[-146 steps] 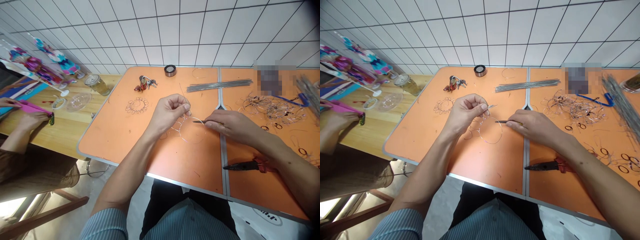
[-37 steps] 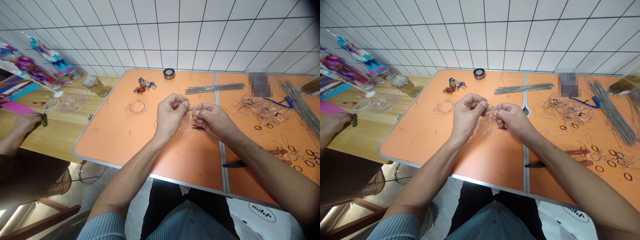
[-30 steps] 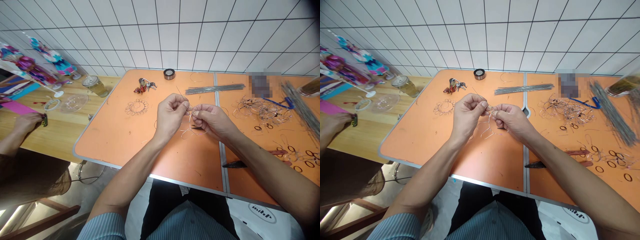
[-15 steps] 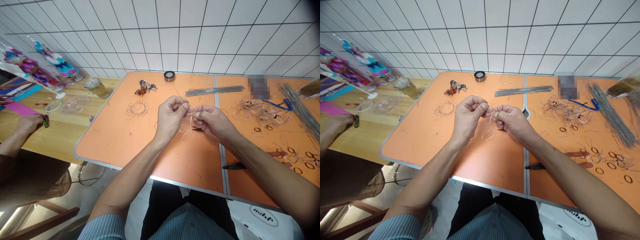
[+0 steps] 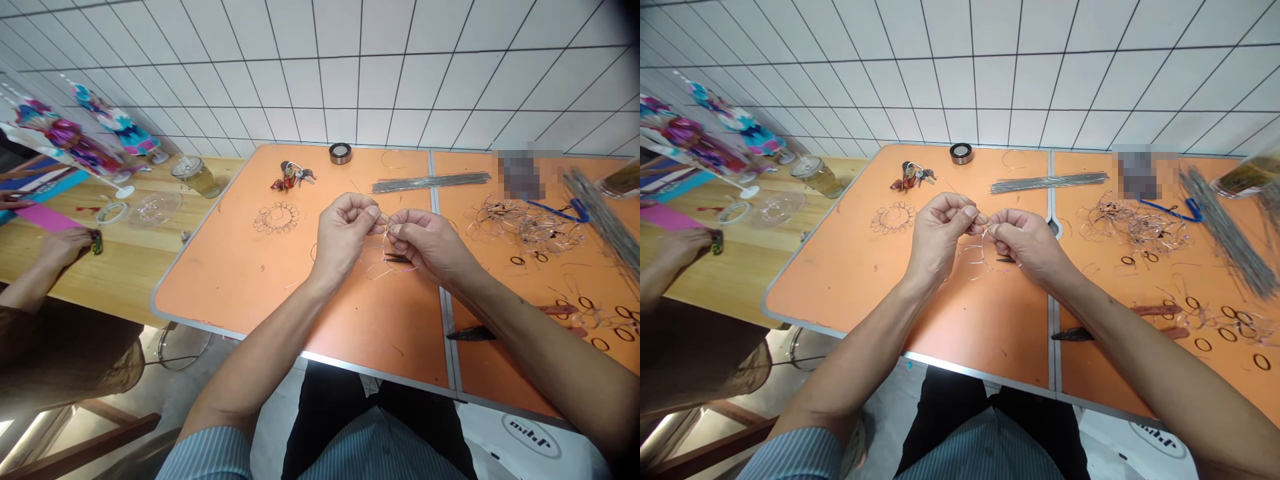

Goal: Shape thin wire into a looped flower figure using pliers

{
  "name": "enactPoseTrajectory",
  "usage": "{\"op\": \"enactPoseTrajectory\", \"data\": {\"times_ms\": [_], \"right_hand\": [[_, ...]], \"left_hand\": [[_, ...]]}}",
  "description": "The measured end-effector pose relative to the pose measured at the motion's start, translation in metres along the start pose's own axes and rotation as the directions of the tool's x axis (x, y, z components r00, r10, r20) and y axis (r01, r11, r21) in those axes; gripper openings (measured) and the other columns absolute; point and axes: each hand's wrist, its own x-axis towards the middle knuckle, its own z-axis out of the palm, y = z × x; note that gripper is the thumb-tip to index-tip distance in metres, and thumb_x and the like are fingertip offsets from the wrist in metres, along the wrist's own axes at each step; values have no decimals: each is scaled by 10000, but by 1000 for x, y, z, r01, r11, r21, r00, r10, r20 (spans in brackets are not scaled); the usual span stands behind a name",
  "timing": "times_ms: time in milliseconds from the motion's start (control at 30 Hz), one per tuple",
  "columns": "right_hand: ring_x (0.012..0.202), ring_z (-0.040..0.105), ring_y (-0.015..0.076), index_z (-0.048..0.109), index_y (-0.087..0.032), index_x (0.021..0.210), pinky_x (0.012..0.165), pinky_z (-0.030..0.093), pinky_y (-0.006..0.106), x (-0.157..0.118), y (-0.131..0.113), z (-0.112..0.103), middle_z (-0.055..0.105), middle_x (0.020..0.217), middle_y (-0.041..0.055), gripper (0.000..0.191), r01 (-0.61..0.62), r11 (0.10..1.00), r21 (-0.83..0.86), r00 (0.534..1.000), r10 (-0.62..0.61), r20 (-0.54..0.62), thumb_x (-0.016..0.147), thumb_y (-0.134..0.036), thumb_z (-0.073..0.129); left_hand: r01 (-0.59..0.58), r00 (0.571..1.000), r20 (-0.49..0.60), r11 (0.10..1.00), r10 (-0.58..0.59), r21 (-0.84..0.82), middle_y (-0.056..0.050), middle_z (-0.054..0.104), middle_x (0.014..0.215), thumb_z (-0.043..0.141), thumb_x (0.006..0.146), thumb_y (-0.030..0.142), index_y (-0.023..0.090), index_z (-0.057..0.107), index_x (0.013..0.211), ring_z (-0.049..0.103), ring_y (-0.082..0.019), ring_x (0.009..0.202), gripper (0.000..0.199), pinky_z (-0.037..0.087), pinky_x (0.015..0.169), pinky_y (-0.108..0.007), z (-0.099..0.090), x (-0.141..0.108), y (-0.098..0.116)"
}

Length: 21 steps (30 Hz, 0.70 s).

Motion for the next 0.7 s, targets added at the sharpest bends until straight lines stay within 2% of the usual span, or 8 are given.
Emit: {"op": "enactPoseTrajectory", "data": {"times_ms": [167,233,300,400,500,600,700], "right_hand": [[646,471,143,723,-235,813,605,347,309,-1,-1,-7,590,687,-14,62,27,952,-305,997,-48,-61,794,-231,782],[648,481,154,734,-244,839,611,357,321,-2,-3,-7,589,683,-21,49,26,880,-474,991,-86,-106,823,-269,773],[665,510,160,738,-246,840,644,384,335,-4,-4,-6,619,711,-21,59,44,818,-573,982,-142,-128,842,-303,754],[694,551,163,754,-239,847,693,409,351,-7,-5,-4,676,760,-13,82,79,775,-627,967,-211,-140,847,-316,724],[676,544,166,770,-227,864,672,395,355,-9,-3,-4,685,741,-8,139,87,772,-630,954,-247,-170,828,-357,737],[683,554,174,782,-222,884,668,402,353,-14,-3,-5,691,735,-4,191,66,772,-633,944,-254,-211,810,-395,748],[679,541,170,775,-234,885,663,407,346,-20,-2,-6,663,707,-19,186,24,768,-640,944,-228,-238,813,-405,752]], "left_hand": [[46,999,8,996,-47,82,5,768,794,809,979,216,192,707,917,723,-106,727,122,584,745,-236,1,4,-2],[56,998,4,991,-57,122,6,760,808,807,980,212,187,701,898,709,-99,729,137,571,758,-235,1,5,-2],[87,996,11,983,-90,163,-2,763,804,786,1002,231,183,697,884,705,-104,741,156,554,763,-238,1,6,-1],[125,991,13,972,-130,199,-17,775,817,773,1028,275,176,701,872,700,-111,768,198,547,795,-250,1,7,4],[180,981,29,963,-189,200,-23,775,831,788,1033,293,166,715,889,683,-106,747,205,537,796,-260,1,7,6],[212,974,47,963,-222,169,-21,764,817,868,992,368,161,704,870,668,-103,738,291,533,805,-269,0,9,2],[191,973,104,969,-208,157,-21,761,810,928,935,485,163,694,851,662,-106,747,407,540,825,-283,0,12,-5]]}}
